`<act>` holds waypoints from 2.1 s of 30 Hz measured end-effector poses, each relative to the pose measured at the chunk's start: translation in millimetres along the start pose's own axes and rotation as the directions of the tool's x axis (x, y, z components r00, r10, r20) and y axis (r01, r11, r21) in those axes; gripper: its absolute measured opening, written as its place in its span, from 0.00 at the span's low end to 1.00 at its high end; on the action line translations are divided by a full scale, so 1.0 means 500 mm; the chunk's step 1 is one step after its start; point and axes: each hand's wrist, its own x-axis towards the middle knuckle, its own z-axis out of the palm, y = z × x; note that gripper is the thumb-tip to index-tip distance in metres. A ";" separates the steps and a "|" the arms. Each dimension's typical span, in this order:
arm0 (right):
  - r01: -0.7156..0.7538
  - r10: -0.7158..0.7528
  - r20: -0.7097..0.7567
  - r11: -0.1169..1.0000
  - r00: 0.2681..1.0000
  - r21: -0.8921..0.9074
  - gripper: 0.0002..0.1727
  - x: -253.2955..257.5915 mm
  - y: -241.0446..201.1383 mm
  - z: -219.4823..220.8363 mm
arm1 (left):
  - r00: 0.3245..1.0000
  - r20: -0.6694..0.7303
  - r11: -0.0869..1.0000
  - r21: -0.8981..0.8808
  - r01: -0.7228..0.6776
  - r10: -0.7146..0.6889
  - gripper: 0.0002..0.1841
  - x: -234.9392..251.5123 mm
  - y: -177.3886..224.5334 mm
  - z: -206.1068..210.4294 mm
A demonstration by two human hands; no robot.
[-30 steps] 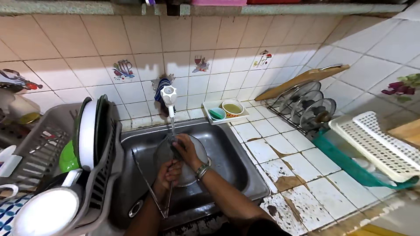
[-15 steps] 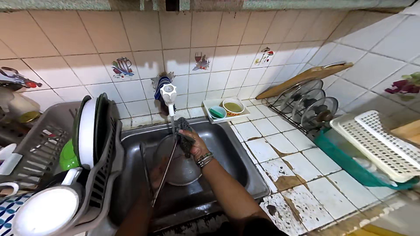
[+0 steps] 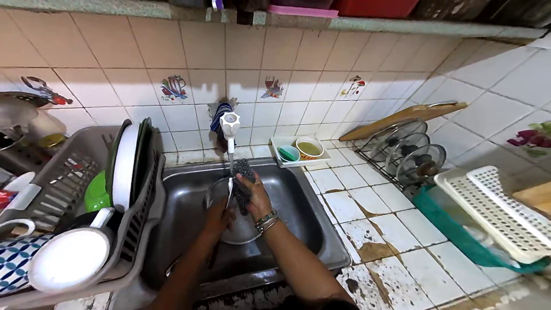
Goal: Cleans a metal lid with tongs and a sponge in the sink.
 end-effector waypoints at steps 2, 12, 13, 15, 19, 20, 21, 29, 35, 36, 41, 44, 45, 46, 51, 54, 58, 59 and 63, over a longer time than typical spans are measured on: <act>0.181 -0.166 0.074 0.927 0.983 -0.328 0.31 0.014 0.000 -0.016 | 0.998 -0.064 0.999 -0.045 0.021 -0.024 0.26 0.009 -0.017 0.001; 0.504 -0.330 0.446 0.113 0.832 -0.856 0.18 0.006 0.006 -0.020 | 0.994 -0.104 0.992 0.116 0.038 -0.026 0.18 0.031 -0.028 -0.008; 0.486 -0.334 0.430 0.105 0.839 -0.867 0.18 0.022 0.002 -0.023 | 0.994 -0.107 0.993 0.109 0.044 -0.032 0.18 0.030 -0.027 -0.004; 0.559 -0.378 0.511 0.022 0.772 -0.829 0.17 0.012 0.023 -0.020 | 0.991 -0.125 0.997 0.061 0.056 -0.048 0.18 0.031 -0.030 -0.003; 0.623 -0.396 0.595 -0.072 0.699 -0.779 0.16 -0.012 0.052 -0.014 | 0.991 -0.127 0.999 -0.008 0.049 -0.049 0.16 0.028 -0.048 -0.001; 0.555 -0.355 0.533 -0.045 0.768 -0.830 0.17 0.004 0.042 -0.018 | 0.991 -0.112 0.997 0.003 0.072 -0.071 0.17 0.023 -0.048 0.001; 0.507 -0.334 0.484 -0.018 0.809 -0.862 0.18 0.023 0.036 -0.022 | 0.990 -0.110 0.996 0.009 0.090 -0.089 0.17 0.021 -0.049 0.005; 0.505 -0.265 0.490 -0.012 0.831 -0.863 0.19 0.011 0.040 -0.015 | 0.986 -0.106 0.988 -0.095 0.120 -0.130 0.17 0.016 -0.054 0.003; 0.642 -0.392 0.601 -0.034 0.697 -0.766 0.16 -0.016 0.070 0.006 | 0.980 -0.124 0.977 -0.164 0.134 -0.155 0.14 0.028 -0.043 -0.010; 0.619 -0.374 0.581 -0.023 0.722 -0.785 0.17 -0.016 0.067 0.005 | 0.982 -0.114 0.978 -0.158 0.133 -0.152 0.16 0.026 -0.045 -0.010; 0.510 -0.372 0.481 -0.022 0.794 -0.860 0.16 0.012 0.049 -0.004 | 0.987 -0.085 0.987 -0.098 0.131 -0.139 0.18 0.016 -0.041 -0.006; 0.618 -0.404 0.589 -0.069 0.700 -0.783 0.16 -0.020 0.071 0.004 | 0.986 -0.114 0.984 -0.145 0.108 -0.125 0.15 0.023 -0.046 -0.007; 0.575 -0.359 0.546 -0.030 0.757 -0.818 0.17 -0.018 0.060 0.000 | 0.988 -0.085 0.985 -0.128 0.114 -0.125 0.16 0.018 -0.046 -0.010; 0.499 -0.302 0.470 0.022 0.829 -0.866 0.18 -0.005 0.041 -0.008 | 0.990 -0.053 0.986 -0.109 0.126 -0.132 0.16 0.014 -0.045 -0.013; 0.165 -0.258 -0.010 0.647 0.966 -0.745 0.21 0.091 0.008 -0.117 | 0.994 -0.052 0.956 -0.281 0.078 -0.097 0.16 0.000 -0.023 -0.052; -0.058 -0.037 -0.219 0.910 0.975 -0.411 0.20 0.065 0.018 -0.132 | 0.993 -0.102 0.889 -0.457 -0.001 -0.051 0.15 -0.005 0.001 -0.067; -0.373 0.346 -0.202 0.920 0.916 -0.117 0.26 0.016 0.064 -0.127 | 0.991 -0.136 0.784 -0.614 -0.088 0.005 0.16 -0.014 0.034 -0.063; -0.437 0.419 -0.180 0.896 0.890 -0.074 0.27 0.002 0.068 -0.120 | 0.989 -0.145 0.770 -0.629 -0.105 0.016 0.16 -0.018 0.041 -0.062; -0.569 0.571 -0.027 0.821 0.821 0.053 0.21 -0.038 0.060 -0.071 | 0.985 -0.168 0.745 -0.652 -0.143 0.042 0.17 -0.028 0.047 -0.050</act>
